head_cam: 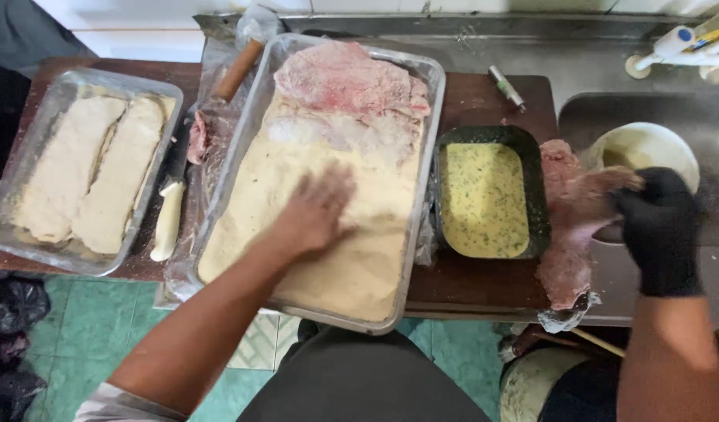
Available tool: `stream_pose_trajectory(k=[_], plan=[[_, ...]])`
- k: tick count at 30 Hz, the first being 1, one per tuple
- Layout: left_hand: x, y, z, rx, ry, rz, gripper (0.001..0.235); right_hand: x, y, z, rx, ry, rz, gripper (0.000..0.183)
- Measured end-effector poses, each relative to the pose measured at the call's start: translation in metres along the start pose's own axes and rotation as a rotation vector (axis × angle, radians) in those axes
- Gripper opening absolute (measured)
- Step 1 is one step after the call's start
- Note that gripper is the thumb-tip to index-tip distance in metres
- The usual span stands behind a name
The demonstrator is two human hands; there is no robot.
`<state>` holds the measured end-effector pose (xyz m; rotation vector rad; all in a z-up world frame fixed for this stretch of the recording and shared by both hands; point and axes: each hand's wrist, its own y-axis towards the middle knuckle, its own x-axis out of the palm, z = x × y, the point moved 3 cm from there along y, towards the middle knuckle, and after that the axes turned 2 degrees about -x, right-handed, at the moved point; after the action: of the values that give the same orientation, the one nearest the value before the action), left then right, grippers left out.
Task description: Breading thin slices of meat by dipping them in egg wash and coating them with breadcrumbs.
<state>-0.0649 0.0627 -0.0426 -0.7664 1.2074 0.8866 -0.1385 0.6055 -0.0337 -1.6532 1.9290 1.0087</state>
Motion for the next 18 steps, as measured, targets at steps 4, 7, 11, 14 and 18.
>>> stream_pose_trajectory(k=[4,7,11,14,18], plan=[[-0.039,-0.029,-0.030,-0.232,0.096,0.093,0.082,-0.029,-0.026,0.058,-0.074,0.251,0.018,0.009],[-0.022,-0.049,-0.029,-0.397,0.070,0.102,0.089,-0.051,-0.029,0.140,-0.099,0.285,0.006,0.005],[-0.031,-0.058,0.008,-0.070,-0.024,0.161,0.082,-0.096,-0.033,0.055,0.025,0.514,0.072,0.016],[-0.035,-0.082,0.000,-0.180,-0.093,0.287,0.073,-0.122,-0.031,-0.054,-0.115,0.372,0.105,0.008],[-0.045,-0.098,-0.001,-0.183,-0.255,0.380,0.070,-0.134,-0.023,-0.164,-0.197,0.367,0.270,0.021]])
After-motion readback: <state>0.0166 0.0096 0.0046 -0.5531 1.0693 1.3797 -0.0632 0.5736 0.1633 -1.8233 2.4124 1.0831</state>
